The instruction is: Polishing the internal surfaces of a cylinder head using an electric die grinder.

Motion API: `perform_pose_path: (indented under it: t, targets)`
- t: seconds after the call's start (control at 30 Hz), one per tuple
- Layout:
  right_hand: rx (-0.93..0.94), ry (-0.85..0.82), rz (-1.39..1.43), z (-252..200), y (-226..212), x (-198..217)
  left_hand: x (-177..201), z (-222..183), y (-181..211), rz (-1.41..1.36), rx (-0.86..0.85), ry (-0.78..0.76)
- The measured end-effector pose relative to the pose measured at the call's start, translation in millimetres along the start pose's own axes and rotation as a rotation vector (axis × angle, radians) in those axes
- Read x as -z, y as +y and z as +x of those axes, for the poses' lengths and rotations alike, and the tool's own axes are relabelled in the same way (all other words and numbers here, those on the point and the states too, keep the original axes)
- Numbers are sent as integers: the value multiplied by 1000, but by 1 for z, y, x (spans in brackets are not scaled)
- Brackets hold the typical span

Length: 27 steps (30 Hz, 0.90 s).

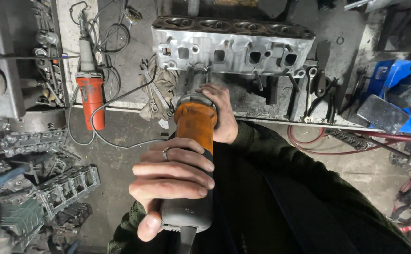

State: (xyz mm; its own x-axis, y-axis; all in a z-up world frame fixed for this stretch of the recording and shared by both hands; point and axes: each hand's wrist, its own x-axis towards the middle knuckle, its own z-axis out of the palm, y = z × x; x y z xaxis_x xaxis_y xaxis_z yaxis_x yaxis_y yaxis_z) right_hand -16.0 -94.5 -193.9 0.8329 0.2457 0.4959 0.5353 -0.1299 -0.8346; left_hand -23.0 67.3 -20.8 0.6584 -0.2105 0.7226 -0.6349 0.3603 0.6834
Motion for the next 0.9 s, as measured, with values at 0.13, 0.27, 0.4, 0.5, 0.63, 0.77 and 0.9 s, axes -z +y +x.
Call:
perform_pose_path:
  t: [0.13,0.27,0.4,0.5,0.63,0.77,0.9]
  targets:
    - [21,32,-47,11,-3,5,6,8,-2,-38,33,-54]
    - [2,55,-90,7,2,11,7,20,-11,-82,-62,-66]
    - [-96,114,-46,-20,11,18,-5,23,-10,-141,24,0]
    - [-167,118,-17,-49,7,14,-16,15,-8,-152,113,81]
    - [-215,81,16,-49,4,0,-10,3,-9,-116,59,128]
    - [-186,6,5,-34,0,-7,9,6,12,-27,116,56]
    - [-159,-39,-41,-33,1,-12,23,3,15,-57,193,87]
